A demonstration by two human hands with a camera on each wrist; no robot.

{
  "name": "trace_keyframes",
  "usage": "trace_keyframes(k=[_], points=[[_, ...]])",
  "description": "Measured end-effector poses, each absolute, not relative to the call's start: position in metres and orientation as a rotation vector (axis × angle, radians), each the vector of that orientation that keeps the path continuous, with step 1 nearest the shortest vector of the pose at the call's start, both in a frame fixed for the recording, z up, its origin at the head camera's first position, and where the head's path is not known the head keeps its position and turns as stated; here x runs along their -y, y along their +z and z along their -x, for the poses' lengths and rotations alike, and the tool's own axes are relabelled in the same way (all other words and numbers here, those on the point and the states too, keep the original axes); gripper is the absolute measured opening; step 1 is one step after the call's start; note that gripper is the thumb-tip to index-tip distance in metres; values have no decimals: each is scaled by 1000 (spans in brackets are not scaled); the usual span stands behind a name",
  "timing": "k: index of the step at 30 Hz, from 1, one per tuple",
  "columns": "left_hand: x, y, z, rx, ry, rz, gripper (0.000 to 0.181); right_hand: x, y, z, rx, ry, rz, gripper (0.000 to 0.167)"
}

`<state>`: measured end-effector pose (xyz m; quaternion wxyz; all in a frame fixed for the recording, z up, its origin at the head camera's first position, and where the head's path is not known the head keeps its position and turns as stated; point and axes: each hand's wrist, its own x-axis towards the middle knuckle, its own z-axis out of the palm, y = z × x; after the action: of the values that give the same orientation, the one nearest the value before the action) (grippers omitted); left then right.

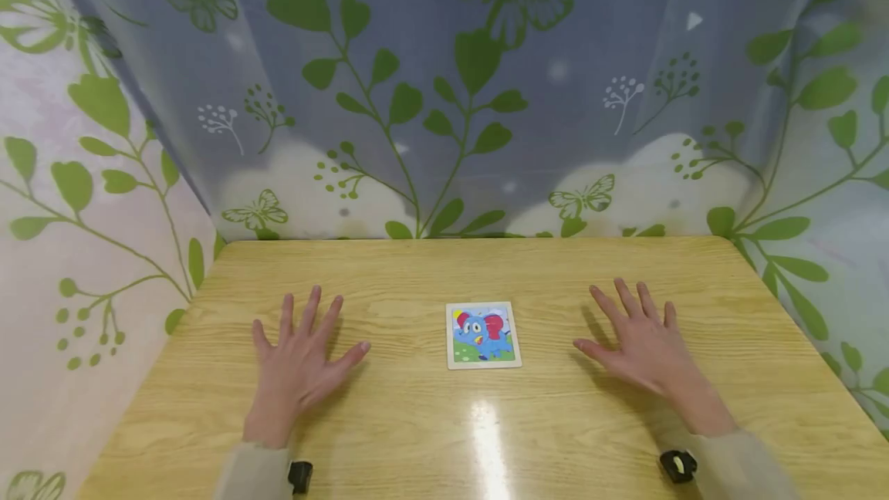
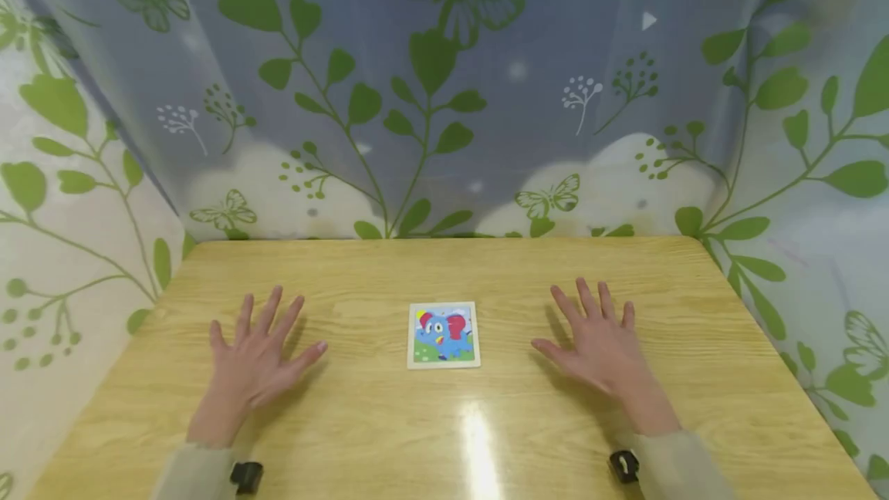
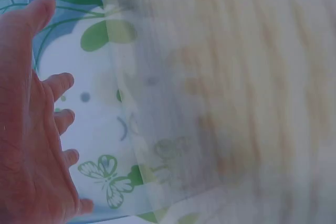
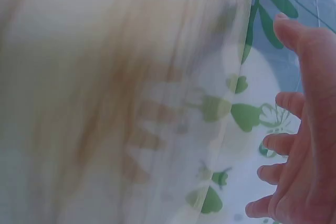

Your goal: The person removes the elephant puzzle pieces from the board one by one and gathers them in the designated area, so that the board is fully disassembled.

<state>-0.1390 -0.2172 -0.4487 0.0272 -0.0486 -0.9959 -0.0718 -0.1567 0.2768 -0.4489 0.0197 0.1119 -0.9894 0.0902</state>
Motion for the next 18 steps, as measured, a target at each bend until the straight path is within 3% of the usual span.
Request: trace_keyframes(k=[18], points=[[169, -450, 154, 3013, -638, 383, 78, -236, -455, 171, 3026, 377, -489, 80]])
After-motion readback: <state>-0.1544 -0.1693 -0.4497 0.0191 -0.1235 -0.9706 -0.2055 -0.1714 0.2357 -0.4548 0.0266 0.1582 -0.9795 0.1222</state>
